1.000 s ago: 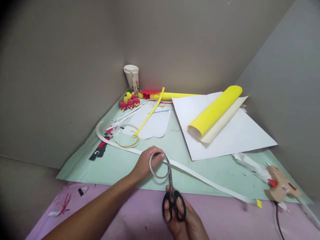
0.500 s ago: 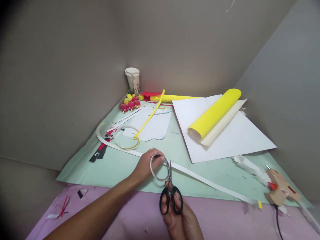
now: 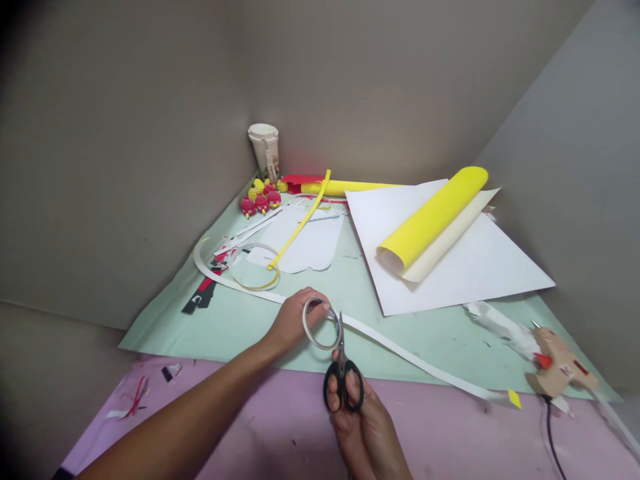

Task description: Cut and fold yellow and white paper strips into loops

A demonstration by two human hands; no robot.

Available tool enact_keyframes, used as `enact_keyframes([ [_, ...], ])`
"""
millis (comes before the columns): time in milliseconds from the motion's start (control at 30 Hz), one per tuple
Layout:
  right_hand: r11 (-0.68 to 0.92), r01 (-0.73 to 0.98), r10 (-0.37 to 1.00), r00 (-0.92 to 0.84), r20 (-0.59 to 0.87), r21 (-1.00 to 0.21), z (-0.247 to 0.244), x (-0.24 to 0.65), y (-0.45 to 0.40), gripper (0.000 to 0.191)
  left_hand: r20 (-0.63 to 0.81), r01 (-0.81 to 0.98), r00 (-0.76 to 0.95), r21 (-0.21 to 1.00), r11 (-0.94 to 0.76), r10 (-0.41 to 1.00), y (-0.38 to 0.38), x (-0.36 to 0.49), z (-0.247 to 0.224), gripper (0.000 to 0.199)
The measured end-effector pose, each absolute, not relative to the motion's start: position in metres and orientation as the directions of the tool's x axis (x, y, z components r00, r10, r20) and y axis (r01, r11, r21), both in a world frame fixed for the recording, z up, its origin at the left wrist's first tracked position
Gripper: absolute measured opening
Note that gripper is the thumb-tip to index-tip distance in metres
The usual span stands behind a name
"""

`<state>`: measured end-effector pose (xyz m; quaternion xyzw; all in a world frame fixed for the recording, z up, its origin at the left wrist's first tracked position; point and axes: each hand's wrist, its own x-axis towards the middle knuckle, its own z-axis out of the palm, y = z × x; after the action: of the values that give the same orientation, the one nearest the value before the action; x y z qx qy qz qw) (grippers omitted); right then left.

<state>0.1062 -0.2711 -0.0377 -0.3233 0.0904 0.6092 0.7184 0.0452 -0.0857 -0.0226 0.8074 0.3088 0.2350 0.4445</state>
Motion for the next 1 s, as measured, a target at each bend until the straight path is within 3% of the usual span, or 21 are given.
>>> enact_keyframes([
  [167, 0.023, -0.899, 0.782, 0.288, -0.553, -0.437, -0.031, 0.108, -0.278, 0.033, 0.075, 0.252, 0.69, 0.907, -0.336, 0.72, -0.084, 0.045, -0.024, 0.015],
  [267, -0.069, -0.791, 0.768, 0.347, -0.538, -0.608, -0.02, 0.122, -0.288, 0.042, 0.053, 0.225, 0.686, 0.933, -0.28, 0.726, -0.083, 0.043, -0.025, 0.015],
  [367, -0.255, -0.416, 0.757, 0.476, -0.448, -0.873, -0.005, 0.153, -0.29, 0.051, 0.039, 0.205, 0.686, 0.948, -0.245, 0.727, -0.082, 0.041, -0.025, 0.016],
  [433, -0.329, -0.047, 0.763, 0.575, -0.295, -0.943, 0.002, 0.176, -0.279, 0.048, 0.022, 0.192, 0.683, 0.959, -0.21, 0.73, -0.083, 0.04, -0.025, 0.018],
  [467, -0.342, 0.144, 0.778, 0.598, -0.193, -0.929, 0.004, 0.186, -0.268, 0.044, 0.016, 0.182, 0.68, 0.965, -0.19, 0.733, -0.083, 0.039, -0.025, 0.019],
  [533, -0.375, 0.493, 0.792, 0.611, 0.006, -0.785, 0.003, 0.204, -0.241, 0.036, 0.013, 0.157, 0.671, 0.975, -0.16, 0.741, -0.083, 0.038, -0.023, 0.021],
  [600, -0.339, 0.686, 0.822, 0.549, 0.151, -0.644, -0.003, 0.217, -0.209, 0.034, 0.02, 0.138, 0.665, 0.979, -0.15, 0.747, -0.084, 0.036, -0.022, 0.021],
  [733, -0.22, 0.883, 0.915, 0.334, 0.226, -0.414, -0.016, 0.228, -0.168, 0.025, 0.019, 0.153, 0.681, 0.974, -0.168, 0.732, -0.083, 0.034, -0.019, 0.02],
  [833, -0.129, 0.948, 0.907, 0.231, 0.351, -0.292, -0.019, 0.225, -0.171, 0.025, 0.066, 0.179, 0.712, 0.946, -0.272, 0.699, -0.083, 0.031, -0.016, 0.016],
  [933, 0.027, 0.959, 0.871, 0.117, 0.477, -0.284, -0.022, 0.211, -0.196, 0.029, 0.187, 0.16, 0.775, 0.866, -0.474, 0.603, -0.085, 0.026, -0.011, 0.01],
  [1000, 0.086, 0.949, 0.873, 0.075, 0.481, -0.303, -0.028, 0.199, -0.215, 0.031, 0.234, 0.132, 0.842, 0.783, -0.607, 0.485, -0.088, 0.023, -0.006, 0.01],
])
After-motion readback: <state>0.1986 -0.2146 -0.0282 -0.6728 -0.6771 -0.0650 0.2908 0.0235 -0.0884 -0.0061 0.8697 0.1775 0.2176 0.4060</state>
